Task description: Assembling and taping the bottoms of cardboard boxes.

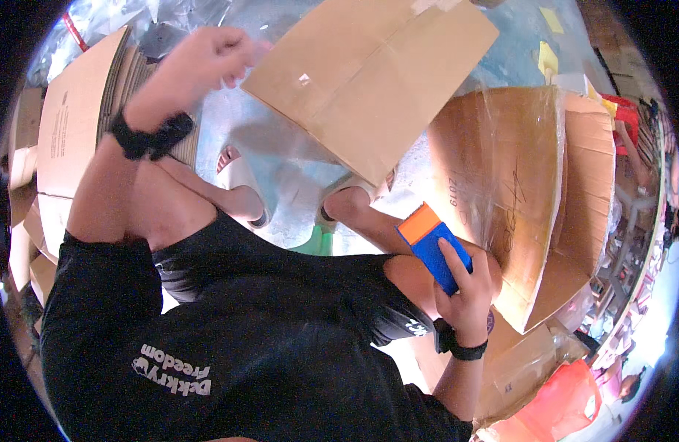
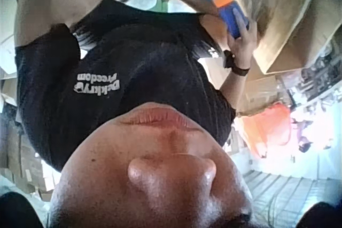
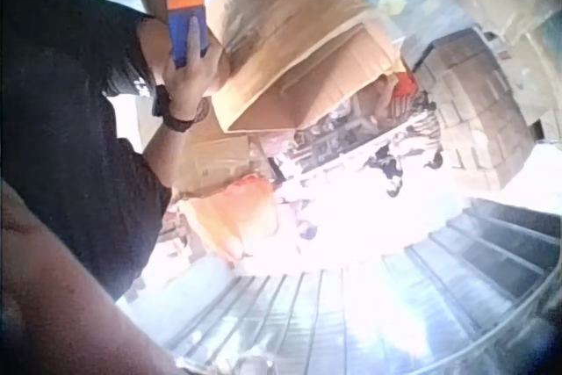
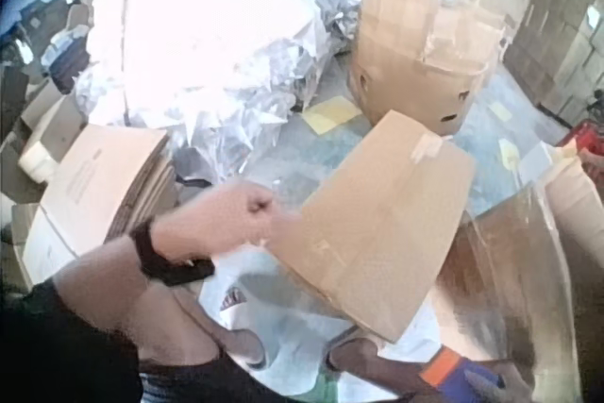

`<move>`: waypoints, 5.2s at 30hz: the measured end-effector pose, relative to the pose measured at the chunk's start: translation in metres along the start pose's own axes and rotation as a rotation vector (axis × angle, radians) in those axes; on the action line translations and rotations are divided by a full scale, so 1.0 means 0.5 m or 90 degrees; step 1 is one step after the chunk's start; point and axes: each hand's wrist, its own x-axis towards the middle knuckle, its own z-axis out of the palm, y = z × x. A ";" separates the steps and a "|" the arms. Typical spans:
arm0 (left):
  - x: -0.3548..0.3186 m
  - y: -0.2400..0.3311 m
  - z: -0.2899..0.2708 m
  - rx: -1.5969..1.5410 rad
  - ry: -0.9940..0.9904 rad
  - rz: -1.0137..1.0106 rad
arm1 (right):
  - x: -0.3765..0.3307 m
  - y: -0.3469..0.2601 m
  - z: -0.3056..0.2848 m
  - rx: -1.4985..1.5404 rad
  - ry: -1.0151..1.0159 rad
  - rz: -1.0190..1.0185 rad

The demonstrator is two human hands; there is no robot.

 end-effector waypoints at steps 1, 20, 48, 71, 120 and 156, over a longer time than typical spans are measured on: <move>-0.012 0.019 0.035 0.117 0.102 0.104 | 0.003 -0.007 -0.016 -0.003 -0.008 -0.006; -0.009 0.015 0.220 0.311 0.244 0.508 | 0.017 -0.187 -0.239 0.049 0.187 -0.100; -0.003 0.021 0.223 0.290 0.169 0.554 | -0.071 -0.238 -0.254 0.047 0.072 -0.068; -0.007 0.029 0.214 0.409 0.174 0.539 | -0.291 -0.249 -0.167 0.141 0.112 -0.054; -0.094 0.032 0.419 -0.770 -0.601 -0.265 | -0.306 -0.143 -0.417 -0.083 0.280 -0.070; -0.081 -0.021 0.019 -0.641 -0.258 0.095 | -0.134 -0.122 -0.301 -0.135 0.274 -0.029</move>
